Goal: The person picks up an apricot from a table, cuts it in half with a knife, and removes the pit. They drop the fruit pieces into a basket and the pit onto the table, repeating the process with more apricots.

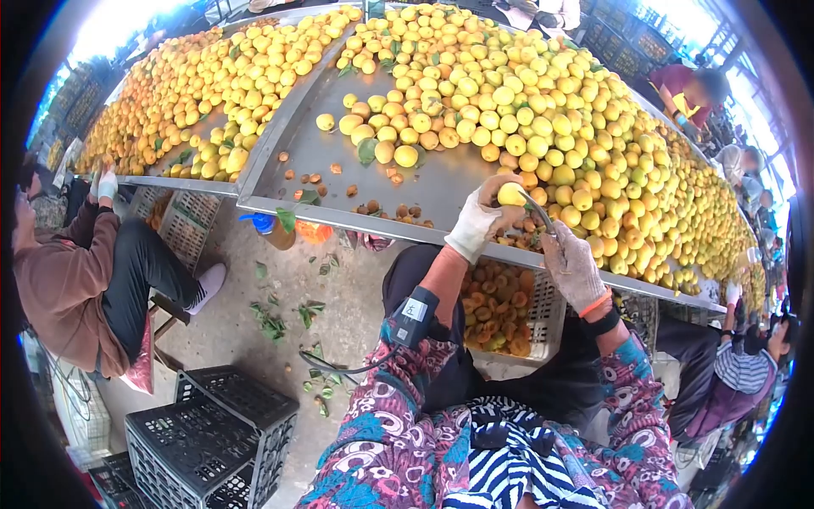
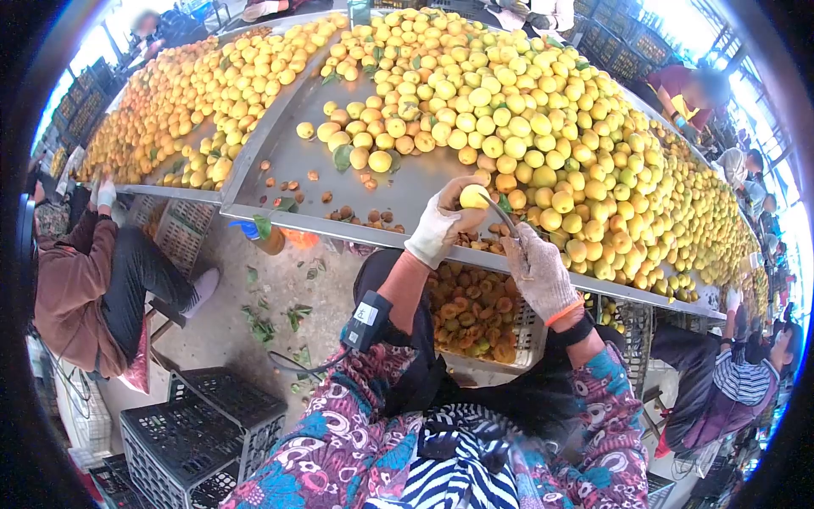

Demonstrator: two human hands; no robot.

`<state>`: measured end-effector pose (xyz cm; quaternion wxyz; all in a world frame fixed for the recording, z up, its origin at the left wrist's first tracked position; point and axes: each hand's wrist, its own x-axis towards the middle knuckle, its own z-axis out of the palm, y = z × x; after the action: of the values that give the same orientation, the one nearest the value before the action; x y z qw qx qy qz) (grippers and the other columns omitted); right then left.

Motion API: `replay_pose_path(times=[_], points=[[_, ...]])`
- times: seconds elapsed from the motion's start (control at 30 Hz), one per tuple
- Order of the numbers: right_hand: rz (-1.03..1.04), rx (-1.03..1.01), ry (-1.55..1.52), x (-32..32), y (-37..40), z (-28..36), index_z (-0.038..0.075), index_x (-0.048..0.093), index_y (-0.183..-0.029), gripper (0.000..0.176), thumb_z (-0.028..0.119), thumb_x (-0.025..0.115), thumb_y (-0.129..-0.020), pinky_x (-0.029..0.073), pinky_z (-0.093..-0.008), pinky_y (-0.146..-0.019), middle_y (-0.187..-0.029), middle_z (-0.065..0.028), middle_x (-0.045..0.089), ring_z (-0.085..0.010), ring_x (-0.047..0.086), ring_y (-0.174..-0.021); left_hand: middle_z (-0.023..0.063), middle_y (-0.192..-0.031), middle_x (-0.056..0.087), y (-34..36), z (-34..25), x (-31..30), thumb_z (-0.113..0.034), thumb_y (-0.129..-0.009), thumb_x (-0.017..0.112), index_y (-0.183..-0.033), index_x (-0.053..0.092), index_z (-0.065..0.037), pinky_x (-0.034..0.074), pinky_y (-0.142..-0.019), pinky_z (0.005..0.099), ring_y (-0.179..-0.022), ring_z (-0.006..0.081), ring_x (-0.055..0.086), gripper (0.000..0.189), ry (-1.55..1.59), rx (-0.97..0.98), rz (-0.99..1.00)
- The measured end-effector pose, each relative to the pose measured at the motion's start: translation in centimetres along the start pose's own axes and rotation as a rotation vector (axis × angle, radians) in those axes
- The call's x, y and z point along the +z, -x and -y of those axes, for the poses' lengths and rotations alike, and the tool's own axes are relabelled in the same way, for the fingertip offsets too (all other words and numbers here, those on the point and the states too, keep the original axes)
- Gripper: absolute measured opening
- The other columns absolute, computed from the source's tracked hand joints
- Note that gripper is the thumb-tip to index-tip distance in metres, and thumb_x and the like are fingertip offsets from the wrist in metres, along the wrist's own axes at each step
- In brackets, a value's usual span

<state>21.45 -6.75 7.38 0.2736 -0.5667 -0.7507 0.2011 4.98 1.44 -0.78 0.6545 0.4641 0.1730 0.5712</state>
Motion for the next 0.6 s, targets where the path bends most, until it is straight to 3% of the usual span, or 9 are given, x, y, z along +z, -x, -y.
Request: replay_pose_path(times=[0.13, 0.43, 0.53, 0.6], points=[[0.030, -0.100, 0.061, -1.0, -0.2, 0.4, -0.001, 0.054, -0.096, 0.014, 0.012, 0.056, -0.090, 0.043, -0.0368, -0.052, -0.064, -0.0179, 0.055, -0.0324, 0.058, -0.057, 0.0043, -0.103, 0.064, 0.0, -0.3, -0.2, -0.009, -0.080, 0.068, -0.117, 0.055, -0.005, 0.051, -0.068, 0.0224, -0.085, 0.0088, 0.059, 0.040, -0.016, -0.057, 0.031], [0.083, -0.098, 0.167, -2.5, -1.1, 1.9, 0.002, 0.054, -0.094, 0.013, 0.014, 0.055, -0.091, 0.045, -0.0410, -0.051, -0.063, -0.0202, 0.057, -0.0380, 0.060, -0.061, 0.0024, -0.101, 0.063, 0.4, -1.7, 0.5, -0.003, -0.074, 0.072, -0.110, 0.060, -0.001, 0.050, -0.077, 0.0230, -0.089, 0.0086, 0.058, 0.038, -0.060, -0.174, 0.049], [0.120, -0.095, 0.258, -2.7, -1.2, 1.9, 0.002, 0.054, -0.094, 0.015, 0.017, 0.054, -0.091, 0.045, -0.0427, -0.051, -0.063, -0.0213, 0.057, -0.0393, 0.060, -0.063, 0.0026, -0.099, 0.063, 0.2, -1.0, 0.3, 0.001, -0.073, 0.071, -0.106, 0.062, -0.002, 0.050, -0.077, 0.0240, -0.091, 0.0092, 0.058, 0.034, -0.149, -0.097, 0.050], [0.139, -0.085, 0.307, -2.8, -1.3, 1.9, 0.002, 0.054, -0.093, 0.016, 0.017, 0.054, -0.091, 0.045, -0.0439, -0.051, -0.063, -0.0218, 0.057, -0.0395, 0.060, -0.063, 0.0050, -0.097, 0.064, 0.1, -0.4, 0.1, -0.003, -0.071, 0.073, -0.105, 0.062, -0.003, 0.050, -0.077, 0.0263, -0.090, 0.0125, 0.060, 0.036, -0.399, 0.008, 0.019]])
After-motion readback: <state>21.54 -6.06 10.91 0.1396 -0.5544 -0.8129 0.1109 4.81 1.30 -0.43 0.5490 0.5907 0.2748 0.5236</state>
